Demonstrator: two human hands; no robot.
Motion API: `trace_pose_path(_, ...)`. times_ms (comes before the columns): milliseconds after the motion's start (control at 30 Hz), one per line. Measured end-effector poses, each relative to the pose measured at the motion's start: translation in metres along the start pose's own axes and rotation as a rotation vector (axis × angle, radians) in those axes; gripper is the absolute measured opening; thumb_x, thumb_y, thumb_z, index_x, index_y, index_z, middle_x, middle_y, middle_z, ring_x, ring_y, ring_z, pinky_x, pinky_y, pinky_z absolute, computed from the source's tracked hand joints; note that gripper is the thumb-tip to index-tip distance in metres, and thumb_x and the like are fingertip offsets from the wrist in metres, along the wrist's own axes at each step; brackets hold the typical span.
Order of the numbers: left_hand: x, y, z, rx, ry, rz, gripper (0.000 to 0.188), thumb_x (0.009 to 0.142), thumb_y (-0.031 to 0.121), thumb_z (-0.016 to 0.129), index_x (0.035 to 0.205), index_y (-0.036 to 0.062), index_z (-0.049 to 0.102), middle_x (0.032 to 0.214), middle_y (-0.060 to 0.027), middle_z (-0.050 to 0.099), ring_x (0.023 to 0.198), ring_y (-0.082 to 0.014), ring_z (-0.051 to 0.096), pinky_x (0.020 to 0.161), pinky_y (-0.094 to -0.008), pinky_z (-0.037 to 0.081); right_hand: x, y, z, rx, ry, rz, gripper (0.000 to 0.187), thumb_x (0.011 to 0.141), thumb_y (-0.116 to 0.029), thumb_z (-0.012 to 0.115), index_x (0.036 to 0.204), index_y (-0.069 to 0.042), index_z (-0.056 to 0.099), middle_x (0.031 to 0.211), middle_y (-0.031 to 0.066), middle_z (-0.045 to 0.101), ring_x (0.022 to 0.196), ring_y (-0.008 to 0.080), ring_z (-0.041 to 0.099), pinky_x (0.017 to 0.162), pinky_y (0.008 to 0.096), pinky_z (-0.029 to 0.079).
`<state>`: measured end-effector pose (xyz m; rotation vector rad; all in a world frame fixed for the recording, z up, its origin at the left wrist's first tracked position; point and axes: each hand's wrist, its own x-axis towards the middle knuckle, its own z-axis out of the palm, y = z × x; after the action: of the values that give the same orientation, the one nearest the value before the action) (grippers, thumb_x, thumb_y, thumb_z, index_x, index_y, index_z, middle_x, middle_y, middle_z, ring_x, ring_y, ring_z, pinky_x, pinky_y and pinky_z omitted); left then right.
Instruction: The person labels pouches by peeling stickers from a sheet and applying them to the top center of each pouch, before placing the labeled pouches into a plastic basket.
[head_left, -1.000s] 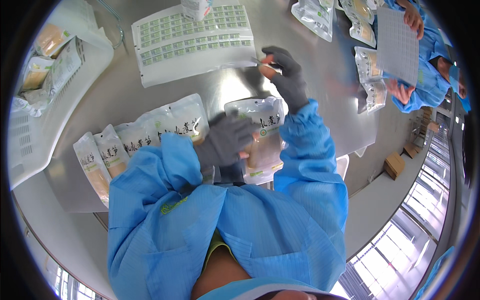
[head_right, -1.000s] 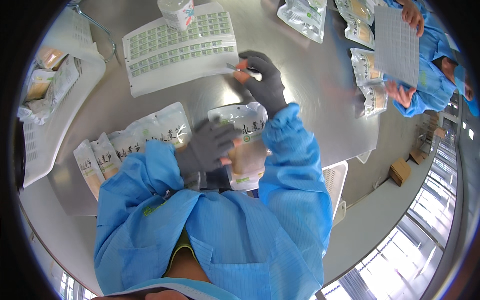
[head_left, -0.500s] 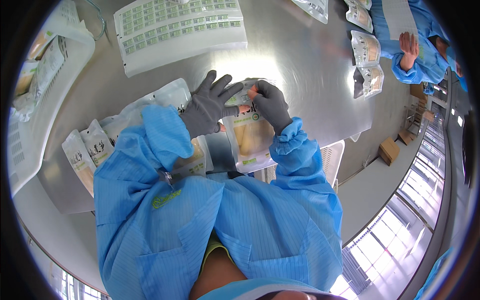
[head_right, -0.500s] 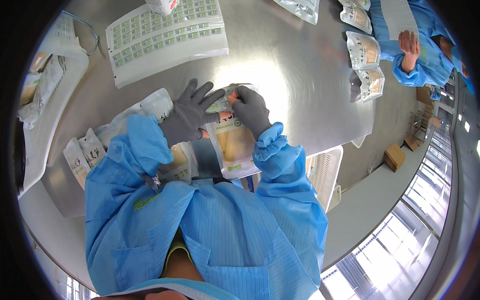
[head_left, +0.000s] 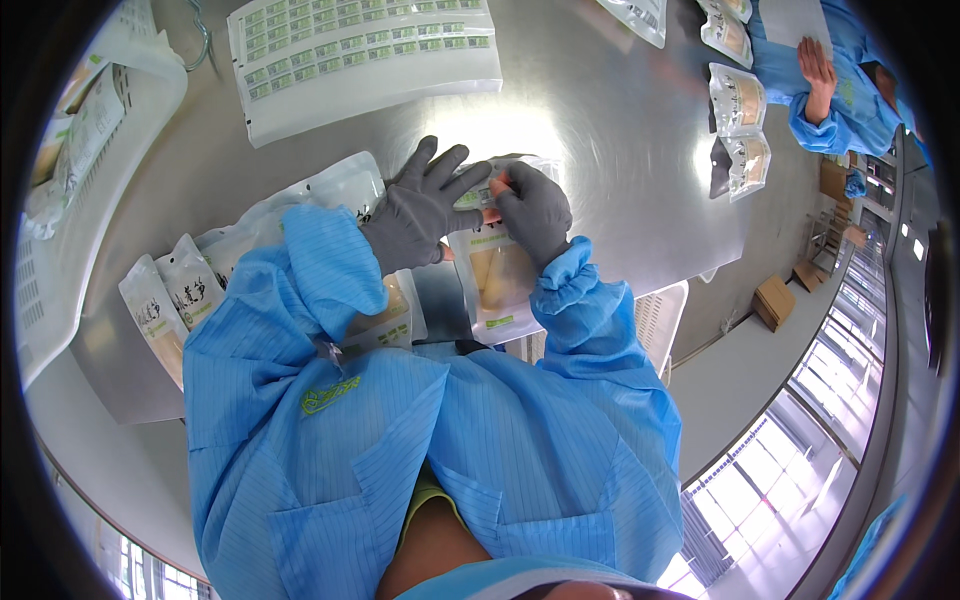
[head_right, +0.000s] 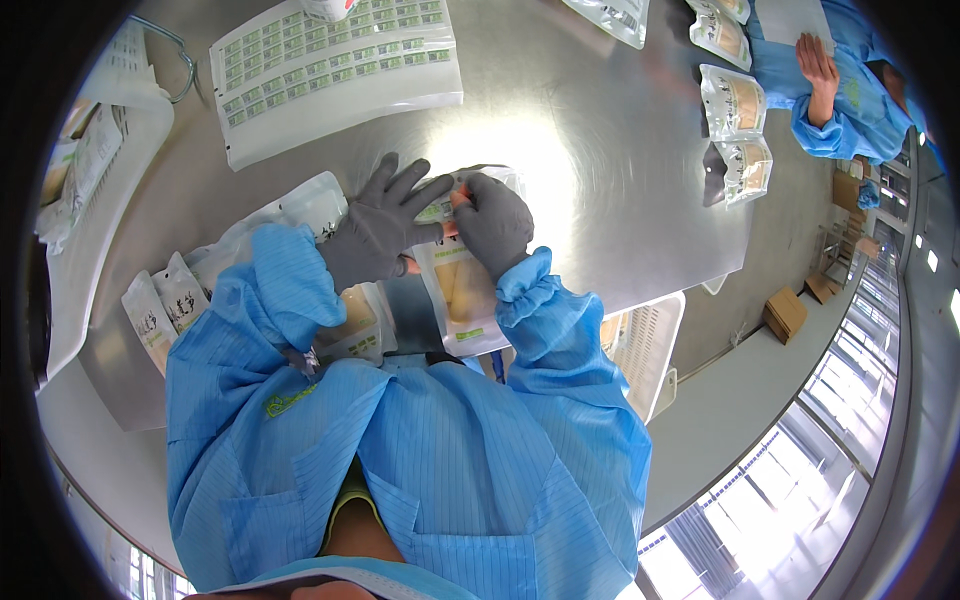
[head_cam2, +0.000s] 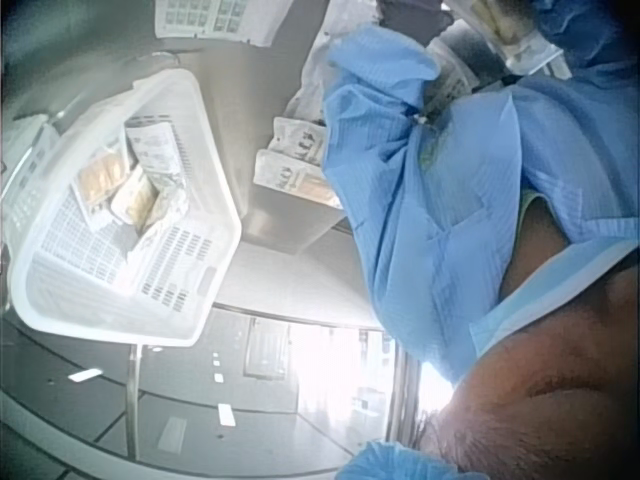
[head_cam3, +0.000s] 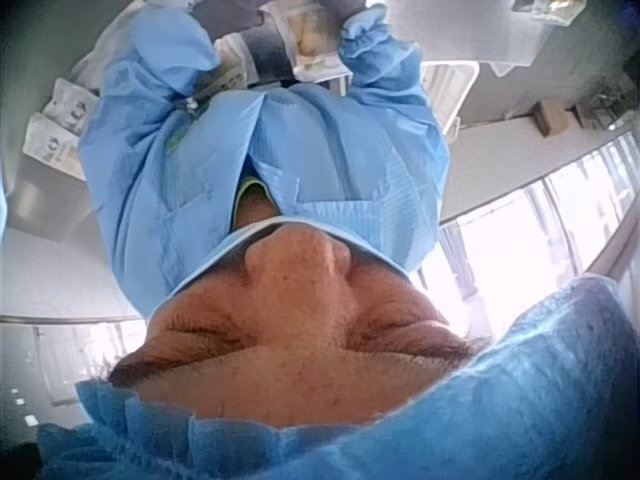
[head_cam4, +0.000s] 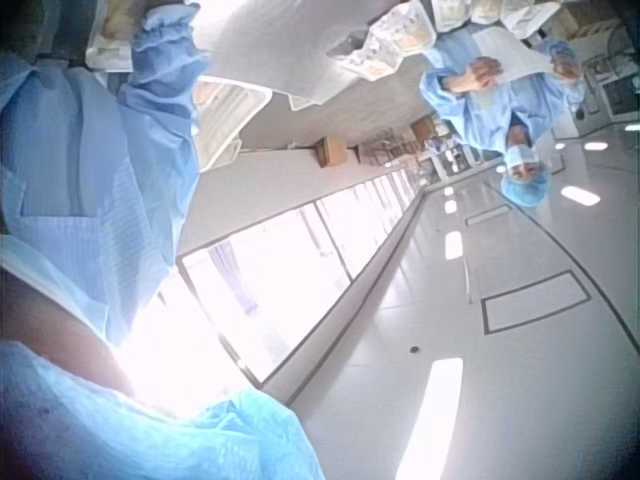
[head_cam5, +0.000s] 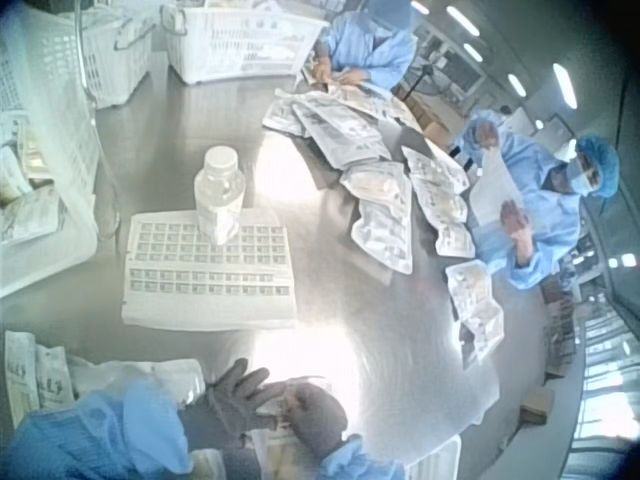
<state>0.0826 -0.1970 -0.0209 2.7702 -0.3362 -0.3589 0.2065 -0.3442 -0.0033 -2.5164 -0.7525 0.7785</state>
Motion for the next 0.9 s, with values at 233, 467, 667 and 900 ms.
trace_pose_path(233, 0.0, 0.001, -0.004, 0.031, -0.006, -0.001, 0.06, 0.069, 0.056, 0.074, 0.125, 0.0386, 0.062, 0.157, -0.0063, 0.026, 0.144, -0.0325, 0.019, 0.116, -0.0587, 0.013, 0.0, 0.001, 0.003, -0.04, 0.011, -0.032, 0.024, 0.082, -0.027, 0.068, 0.093, -0.006, 0.067, 0.086, 0.0127, 0.068, 0.075, 0.0308, 0.067, 0.067, 0.0407, 0.052)
trace_pose_path(467, -0.001, 0.002, 0.0, 0.026, -0.004, -0.007, 0.06, 0.068, 0.056, 0.074, 0.125, 0.0393, 0.062, 0.157, -0.0064, 0.026, 0.145, -0.0316, 0.018, 0.117, -0.0578, 0.012, -0.001, 0.0, -0.002, -0.063, -0.012, -0.006, 0.034, 0.075, -0.026, 0.076, 0.102, -0.008, 0.066, 0.087, 0.009, 0.069, 0.078, 0.027, 0.069, 0.069, 0.0386, 0.052)
trace_pose_path(667, 0.0, 0.002, -0.01, 0.032, -0.037, -0.008, 0.059, 0.071, 0.055, 0.073, 0.126, 0.04, 0.061, 0.156, -0.0064, 0.027, 0.145, -0.0322, 0.018, 0.117, -0.058, 0.012, 0.009, 0.006, -0.011, 0.019, -0.032, 0.036, 0.041, 0.076, -0.021, 0.075, 0.114, -0.011, 0.063, 0.089, 0.0077, 0.069, 0.081, 0.0259, 0.068, 0.074, 0.0376, 0.052)
trace_pose_path(900, -0.016, 0.01, -0.013, 0.091, 0.092, -0.066, 0.038, 0.086, 0.032, 0.061, 0.121, 0.0169, 0.064, 0.139, -0.0125, 0.049, 0.131, -0.0276, 0.043, 0.114, -0.05, 0.025, 0.014, 0.022, -0.009, 0.069, -0.024, 0.003, 0.032, 0.076, -0.026, 0.076, 0.098, -0.007, 0.061, 0.085, 0.0083, 0.068, 0.079, 0.0205, 0.067, 0.072, 0.0345, 0.051)
